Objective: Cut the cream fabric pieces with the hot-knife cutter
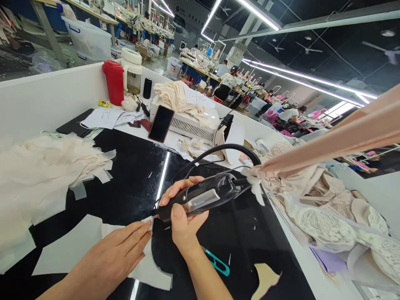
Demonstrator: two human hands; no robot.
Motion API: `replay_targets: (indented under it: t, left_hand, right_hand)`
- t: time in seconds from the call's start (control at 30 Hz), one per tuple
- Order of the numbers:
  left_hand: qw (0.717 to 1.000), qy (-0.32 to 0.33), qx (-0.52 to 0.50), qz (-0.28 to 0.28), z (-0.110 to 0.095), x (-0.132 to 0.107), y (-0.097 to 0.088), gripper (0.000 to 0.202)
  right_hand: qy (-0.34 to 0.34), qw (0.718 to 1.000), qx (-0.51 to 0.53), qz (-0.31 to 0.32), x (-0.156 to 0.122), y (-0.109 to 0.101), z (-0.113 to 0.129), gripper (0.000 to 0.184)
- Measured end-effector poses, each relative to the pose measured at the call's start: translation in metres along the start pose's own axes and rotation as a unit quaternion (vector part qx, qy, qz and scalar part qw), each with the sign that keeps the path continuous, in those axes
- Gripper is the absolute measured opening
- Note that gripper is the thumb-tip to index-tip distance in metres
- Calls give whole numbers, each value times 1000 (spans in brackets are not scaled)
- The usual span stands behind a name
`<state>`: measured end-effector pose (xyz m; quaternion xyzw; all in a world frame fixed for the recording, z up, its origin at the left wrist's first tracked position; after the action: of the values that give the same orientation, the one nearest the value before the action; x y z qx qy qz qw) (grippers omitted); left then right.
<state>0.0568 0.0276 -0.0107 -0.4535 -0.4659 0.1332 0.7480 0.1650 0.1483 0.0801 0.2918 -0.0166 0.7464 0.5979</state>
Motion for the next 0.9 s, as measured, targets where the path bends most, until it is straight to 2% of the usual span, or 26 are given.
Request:
replay_targets:
  t: [0.13, 0.33, 0.47, 0.63, 0.9]
  left_hand:
    - [1000, -3, 0, 4, -4, -3, 3, 39]
    - [1000, -25, -11, 14, -10, -5, 8, 39]
    - [1000, -21, -4, 11, -8, -4, 6, 39]
    - [1000, 0, 0, 15, -4, -3, 2, 41]
    - [1000, -24, 0, 9, -5, -1, 1, 39]
  right_hand:
    - [-5, 1000, -12, 11, -3, 0, -2, 42]
    - [1, 1000, -14, -7, -1, 0, -1, 41]
    - [-6, 1000, -8, 8, -3, 1, -1, 38]
    - [-1, 1000, -26, -1, -5, 0, -3, 31]
    - [-13, 1000, -20, 5, -4, 5, -3, 37]
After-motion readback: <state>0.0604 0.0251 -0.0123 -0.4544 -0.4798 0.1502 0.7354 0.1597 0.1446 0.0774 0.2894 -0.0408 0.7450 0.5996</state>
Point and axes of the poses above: each hand's wrist, its own x-axis towards the middle knuckle, its own y-axis out of the palm, z = x × y, the point moved 4 cm from there along x, towards the middle knuckle, and after that the axes turned 7 degrees about y, right-handed, at the moved point
